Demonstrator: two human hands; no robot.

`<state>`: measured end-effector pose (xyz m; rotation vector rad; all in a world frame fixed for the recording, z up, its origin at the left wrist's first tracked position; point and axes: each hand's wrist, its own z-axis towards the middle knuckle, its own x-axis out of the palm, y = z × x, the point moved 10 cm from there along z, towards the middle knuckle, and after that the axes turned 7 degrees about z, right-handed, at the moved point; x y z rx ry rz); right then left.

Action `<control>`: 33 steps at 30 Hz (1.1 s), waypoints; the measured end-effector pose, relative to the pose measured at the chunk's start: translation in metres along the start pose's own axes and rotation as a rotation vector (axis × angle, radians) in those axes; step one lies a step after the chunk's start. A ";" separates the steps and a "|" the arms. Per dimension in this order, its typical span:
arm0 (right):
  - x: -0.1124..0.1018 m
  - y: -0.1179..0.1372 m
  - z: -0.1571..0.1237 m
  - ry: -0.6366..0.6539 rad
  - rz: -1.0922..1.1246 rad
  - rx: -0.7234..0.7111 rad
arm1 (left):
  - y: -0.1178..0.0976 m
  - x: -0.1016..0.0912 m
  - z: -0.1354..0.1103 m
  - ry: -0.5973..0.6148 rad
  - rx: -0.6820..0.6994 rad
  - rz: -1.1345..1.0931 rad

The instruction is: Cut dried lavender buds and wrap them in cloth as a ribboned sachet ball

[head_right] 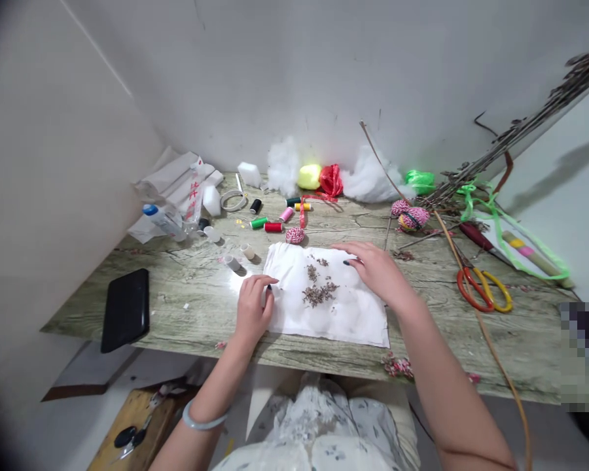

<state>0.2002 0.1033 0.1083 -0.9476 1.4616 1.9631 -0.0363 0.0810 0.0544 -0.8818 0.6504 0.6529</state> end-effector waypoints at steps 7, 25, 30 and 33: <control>0.050 -0.009 0.028 0.100 -0.067 0.071 | -0.001 -0.003 0.001 -0.026 0.004 -0.002; 0.035 -0.024 0.034 0.026 -0.069 0.179 | -0.001 -0.003 0.000 -0.036 0.002 -0.005; 0.072 -0.030 0.071 0.173 -0.104 0.218 | 0.002 -0.004 -0.001 -0.060 -0.019 -0.004; 0.084 -0.033 0.081 0.220 -0.110 0.236 | 0.005 -0.003 0.000 -0.053 -0.040 -0.005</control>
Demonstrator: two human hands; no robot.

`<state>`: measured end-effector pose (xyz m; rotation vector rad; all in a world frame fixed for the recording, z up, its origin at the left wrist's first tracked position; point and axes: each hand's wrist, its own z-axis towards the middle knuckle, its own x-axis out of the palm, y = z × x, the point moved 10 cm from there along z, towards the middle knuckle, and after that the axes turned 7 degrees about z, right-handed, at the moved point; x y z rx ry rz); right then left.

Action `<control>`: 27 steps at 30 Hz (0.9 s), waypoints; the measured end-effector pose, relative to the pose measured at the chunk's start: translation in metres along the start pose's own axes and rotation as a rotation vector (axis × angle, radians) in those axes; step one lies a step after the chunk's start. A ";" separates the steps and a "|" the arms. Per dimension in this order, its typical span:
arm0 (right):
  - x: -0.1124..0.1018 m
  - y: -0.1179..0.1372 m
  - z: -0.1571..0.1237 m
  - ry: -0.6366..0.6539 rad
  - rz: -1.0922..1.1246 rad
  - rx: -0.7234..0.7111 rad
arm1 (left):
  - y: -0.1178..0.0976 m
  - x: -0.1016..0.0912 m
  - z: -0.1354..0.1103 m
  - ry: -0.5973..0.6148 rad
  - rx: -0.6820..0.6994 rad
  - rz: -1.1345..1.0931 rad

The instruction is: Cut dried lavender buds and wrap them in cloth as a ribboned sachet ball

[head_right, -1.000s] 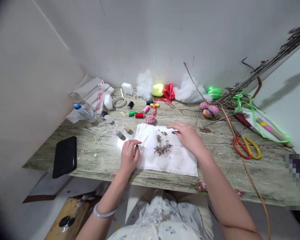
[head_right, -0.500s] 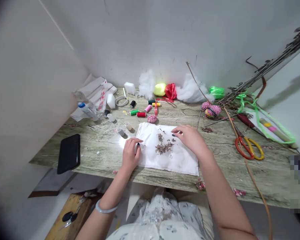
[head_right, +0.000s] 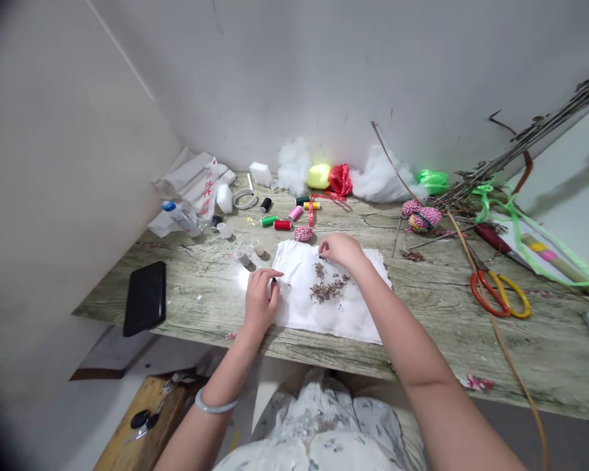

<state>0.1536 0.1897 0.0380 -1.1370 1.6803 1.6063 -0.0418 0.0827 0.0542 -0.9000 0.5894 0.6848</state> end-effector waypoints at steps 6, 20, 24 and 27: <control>-0.032 0.001 -0.018 -0.112 0.047 0.005 | 0.005 0.005 0.002 0.045 -0.037 0.021; -0.025 0.031 -0.081 -0.102 0.140 -0.253 | 0.013 0.026 0.000 0.240 -0.105 0.002; -0.019 0.019 -0.090 -0.112 0.124 -0.234 | 0.017 0.027 -0.001 0.255 -0.133 0.001; -0.029 0.003 -0.104 -0.247 0.179 -0.174 | 0.015 0.029 -0.001 0.317 -0.114 0.056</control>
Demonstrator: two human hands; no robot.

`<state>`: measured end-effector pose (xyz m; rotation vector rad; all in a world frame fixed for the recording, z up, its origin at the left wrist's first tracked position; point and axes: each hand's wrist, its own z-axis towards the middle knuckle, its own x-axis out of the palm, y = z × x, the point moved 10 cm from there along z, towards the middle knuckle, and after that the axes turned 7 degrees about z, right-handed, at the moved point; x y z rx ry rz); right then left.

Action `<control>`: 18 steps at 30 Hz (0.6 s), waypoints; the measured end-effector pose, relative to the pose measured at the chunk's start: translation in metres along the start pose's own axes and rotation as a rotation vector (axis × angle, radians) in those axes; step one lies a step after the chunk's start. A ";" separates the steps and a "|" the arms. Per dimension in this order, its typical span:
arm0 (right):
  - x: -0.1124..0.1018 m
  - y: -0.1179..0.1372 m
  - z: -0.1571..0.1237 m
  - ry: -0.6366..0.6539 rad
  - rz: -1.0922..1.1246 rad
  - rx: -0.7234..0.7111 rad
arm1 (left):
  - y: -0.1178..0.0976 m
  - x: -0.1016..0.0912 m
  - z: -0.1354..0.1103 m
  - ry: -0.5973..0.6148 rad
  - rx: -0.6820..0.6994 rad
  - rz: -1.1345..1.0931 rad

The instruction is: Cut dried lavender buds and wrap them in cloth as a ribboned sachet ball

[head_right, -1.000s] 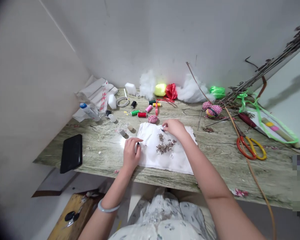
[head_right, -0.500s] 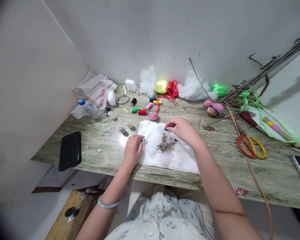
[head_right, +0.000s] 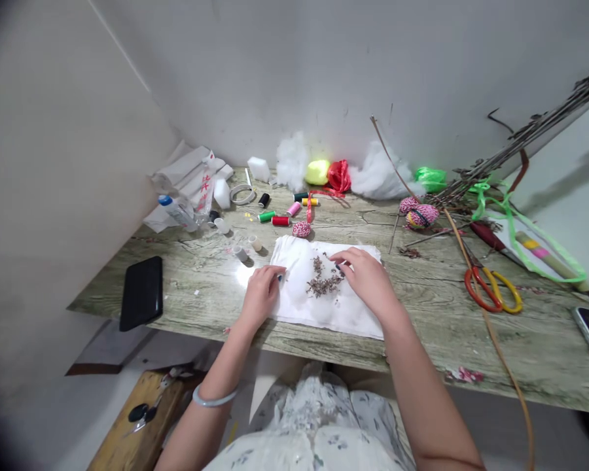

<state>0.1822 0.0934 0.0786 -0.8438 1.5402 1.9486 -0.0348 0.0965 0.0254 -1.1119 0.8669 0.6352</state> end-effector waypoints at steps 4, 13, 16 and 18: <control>-0.016 -0.012 -0.026 -0.109 0.063 0.063 | -0.008 0.001 0.000 0.112 0.046 0.120; -0.044 -0.023 -0.064 -0.191 0.037 0.144 | -0.008 0.004 0.019 0.143 0.124 0.252; -0.052 -0.025 -0.066 -0.223 0.017 0.134 | -0.002 0.003 0.021 0.148 0.109 0.169; -0.053 -0.025 -0.067 -0.231 0.009 0.132 | 0.004 -0.003 0.020 0.138 0.086 0.098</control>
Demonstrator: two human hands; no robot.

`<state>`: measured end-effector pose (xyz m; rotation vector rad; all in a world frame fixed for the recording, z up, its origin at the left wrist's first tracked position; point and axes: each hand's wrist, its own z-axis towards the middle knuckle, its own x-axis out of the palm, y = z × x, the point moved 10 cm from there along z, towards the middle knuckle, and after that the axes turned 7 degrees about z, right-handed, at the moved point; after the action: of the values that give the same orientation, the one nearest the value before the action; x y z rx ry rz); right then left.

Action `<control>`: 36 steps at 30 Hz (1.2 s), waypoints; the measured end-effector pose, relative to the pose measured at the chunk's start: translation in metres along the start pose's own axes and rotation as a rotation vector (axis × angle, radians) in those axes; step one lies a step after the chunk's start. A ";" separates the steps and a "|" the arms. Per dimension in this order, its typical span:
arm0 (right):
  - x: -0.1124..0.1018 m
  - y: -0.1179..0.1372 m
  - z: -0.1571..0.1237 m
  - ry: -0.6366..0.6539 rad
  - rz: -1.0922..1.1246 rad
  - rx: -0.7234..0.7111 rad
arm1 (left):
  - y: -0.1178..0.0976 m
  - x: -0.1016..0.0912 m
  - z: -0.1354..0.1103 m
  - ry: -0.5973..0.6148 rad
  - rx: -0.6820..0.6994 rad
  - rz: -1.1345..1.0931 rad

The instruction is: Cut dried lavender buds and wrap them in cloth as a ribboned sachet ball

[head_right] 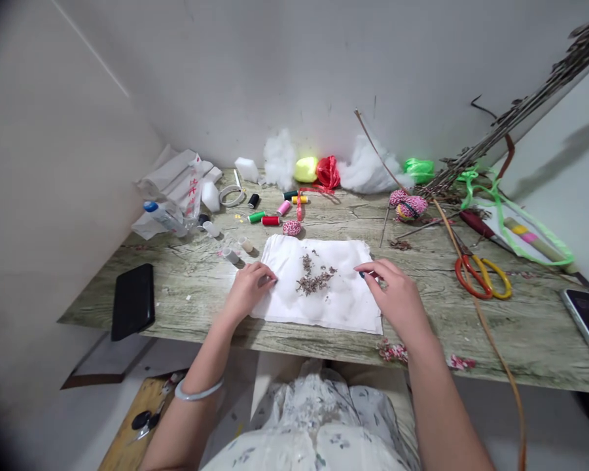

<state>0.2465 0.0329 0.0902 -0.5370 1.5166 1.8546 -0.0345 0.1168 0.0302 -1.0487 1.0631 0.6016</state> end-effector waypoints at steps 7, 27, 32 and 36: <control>0.030 -0.007 0.000 0.128 0.017 0.019 | -0.010 -0.028 0.007 -0.148 -0.059 -0.244; 0.093 0.051 -0.030 0.268 -0.117 -0.192 | -0.042 -0.022 -0.007 -0.241 -0.034 -0.201; 0.107 0.063 -0.038 0.260 -0.196 -0.249 | -0.052 -0.003 -0.026 -0.157 0.033 -0.199; 0.104 0.056 -0.043 0.181 -0.258 -0.242 | -0.052 0.009 -0.034 -0.130 0.040 -0.224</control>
<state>0.1302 0.0106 0.0476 -0.9892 1.2698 1.8328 -0.0018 0.0631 0.0388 -1.0618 0.8280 0.4586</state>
